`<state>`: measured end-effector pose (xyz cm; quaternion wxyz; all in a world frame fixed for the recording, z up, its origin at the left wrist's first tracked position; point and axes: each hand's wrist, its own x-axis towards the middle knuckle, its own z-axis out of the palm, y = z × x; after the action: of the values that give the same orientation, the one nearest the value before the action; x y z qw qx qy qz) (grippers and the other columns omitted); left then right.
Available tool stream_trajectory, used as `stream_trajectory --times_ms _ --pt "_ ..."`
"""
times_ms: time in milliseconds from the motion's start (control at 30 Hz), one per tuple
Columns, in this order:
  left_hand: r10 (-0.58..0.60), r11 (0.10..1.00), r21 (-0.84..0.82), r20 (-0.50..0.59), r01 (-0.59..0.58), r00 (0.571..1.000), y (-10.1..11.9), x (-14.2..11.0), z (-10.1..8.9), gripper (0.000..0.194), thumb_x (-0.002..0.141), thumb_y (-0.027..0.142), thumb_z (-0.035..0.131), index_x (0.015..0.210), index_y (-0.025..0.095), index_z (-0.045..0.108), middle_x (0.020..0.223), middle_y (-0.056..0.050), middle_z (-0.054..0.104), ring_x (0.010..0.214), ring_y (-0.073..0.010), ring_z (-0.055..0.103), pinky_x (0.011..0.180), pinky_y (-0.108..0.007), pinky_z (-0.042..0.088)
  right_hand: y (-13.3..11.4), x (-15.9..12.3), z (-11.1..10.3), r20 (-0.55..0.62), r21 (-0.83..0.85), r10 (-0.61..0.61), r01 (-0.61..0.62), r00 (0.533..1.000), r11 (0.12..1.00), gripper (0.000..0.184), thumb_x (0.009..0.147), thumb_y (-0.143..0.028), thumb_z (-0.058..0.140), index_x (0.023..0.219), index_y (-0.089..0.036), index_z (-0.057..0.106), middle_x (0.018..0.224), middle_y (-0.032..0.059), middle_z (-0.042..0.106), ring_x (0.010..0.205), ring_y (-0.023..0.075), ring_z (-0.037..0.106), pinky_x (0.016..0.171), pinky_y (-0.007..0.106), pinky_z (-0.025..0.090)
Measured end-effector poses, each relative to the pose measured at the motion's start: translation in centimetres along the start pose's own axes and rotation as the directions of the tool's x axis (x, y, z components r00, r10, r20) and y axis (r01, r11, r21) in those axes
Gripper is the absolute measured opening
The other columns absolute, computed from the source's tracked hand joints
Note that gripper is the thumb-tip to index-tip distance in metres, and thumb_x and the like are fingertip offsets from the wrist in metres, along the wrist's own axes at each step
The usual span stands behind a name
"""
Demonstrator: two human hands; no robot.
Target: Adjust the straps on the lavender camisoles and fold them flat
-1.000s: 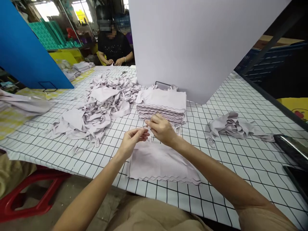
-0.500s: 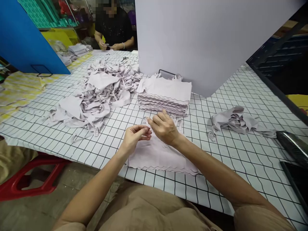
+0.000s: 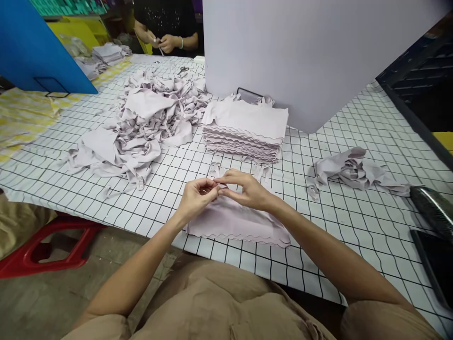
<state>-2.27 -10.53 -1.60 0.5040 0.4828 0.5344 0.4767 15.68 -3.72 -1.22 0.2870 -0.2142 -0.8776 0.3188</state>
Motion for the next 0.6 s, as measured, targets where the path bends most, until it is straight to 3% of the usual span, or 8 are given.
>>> stream_trajectory --times_ms 167,233,333,433,600 --pt "0.167 0.933 0.313 0.054 -0.176 0.984 -0.5 -0.2 -0.7 0.017 0.085 0.034 0.068 0.082 0.017 0.069 0.081 -0.005 0.071 0.076 -0.0187 0.064 0.073 -0.032 0.051 0.1 -0.4 0.1 -0.136 0.005 0.073 -0.073 0.988 0.997 0.015 0.091 -0.02 0.063 0.081 -0.018 0.074 0.072 0.0026 0.064 0.072 0.0146 0.057 0.067 0.029 0.046" --pt "0.228 0.831 0.501 0.088 -0.241 0.97 -1.3 -0.2 -0.9 0.012 0.084 0.03 0.07 0.084 0.019 0.067 0.085 -0.005 0.071 0.083 -0.0211 0.062 0.081 -0.037 0.047 0.4 -0.7 0.1 -0.155 0.043 0.133 -0.128 0.979 0.991 0.013 0.09 -0.018 0.064 0.08 -0.017 0.073 0.075 0.003 0.067 0.073 0.0145 0.059 0.068 0.029 0.046" --pt "0.197 0.673 0.705 0.119 -0.223 0.973 -2.8 -0.2 -1.2 0.019 0.079 0.029 0.079 0.089 0.021 0.065 0.093 -0.004 0.07 0.093 -0.0244 0.058 0.091 -0.042 0.038 0.9 -1.3 0.3 -0.12 0.142 0.257 -0.239 0.959 0.961 0.01 0.089 -0.019 0.065 0.083 -0.018 0.074 0.081 0.0034 0.07 0.076 0.0147 0.062 0.07 0.03 0.048" --pt "0.15 0.64 0.744 0.122 -0.19 0.981 -3.8 -0.2 -1.2 0.02 0.079 0.031 0.081 0.088 0.021 0.066 0.093 -0.002 0.068 0.094 -0.0241 0.057 0.093 -0.043 0.033 1.4 -1.8 0.7 -0.091 0.177 0.288 -0.269 0.953 0.947 0.009 0.088 -0.021 0.066 0.084 -0.019 0.074 0.079 0.0029 0.068 0.075 0.0151 0.06 0.071 0.031 0.048" --pt "0.144 0.678 0.703 0.16 -0.215 0.977 -4.3 0.1 -0.7 0.015 0.081 0.031 0.079 0.08 0.022 0.068 0.086 -0.001 0.069 0.09 -0.0232 0.056 0.092 -0.042 0.03 1.9 -2.4 2.0 -0.085 0.077 0.218 -0.212 0.972 0.974 0.011 0.091 -0.023 0.063 0.082 -0.021 0.069 0.076 0.003 0.066 0.084 0.0199 0.053 0.082 0.039 0.044"
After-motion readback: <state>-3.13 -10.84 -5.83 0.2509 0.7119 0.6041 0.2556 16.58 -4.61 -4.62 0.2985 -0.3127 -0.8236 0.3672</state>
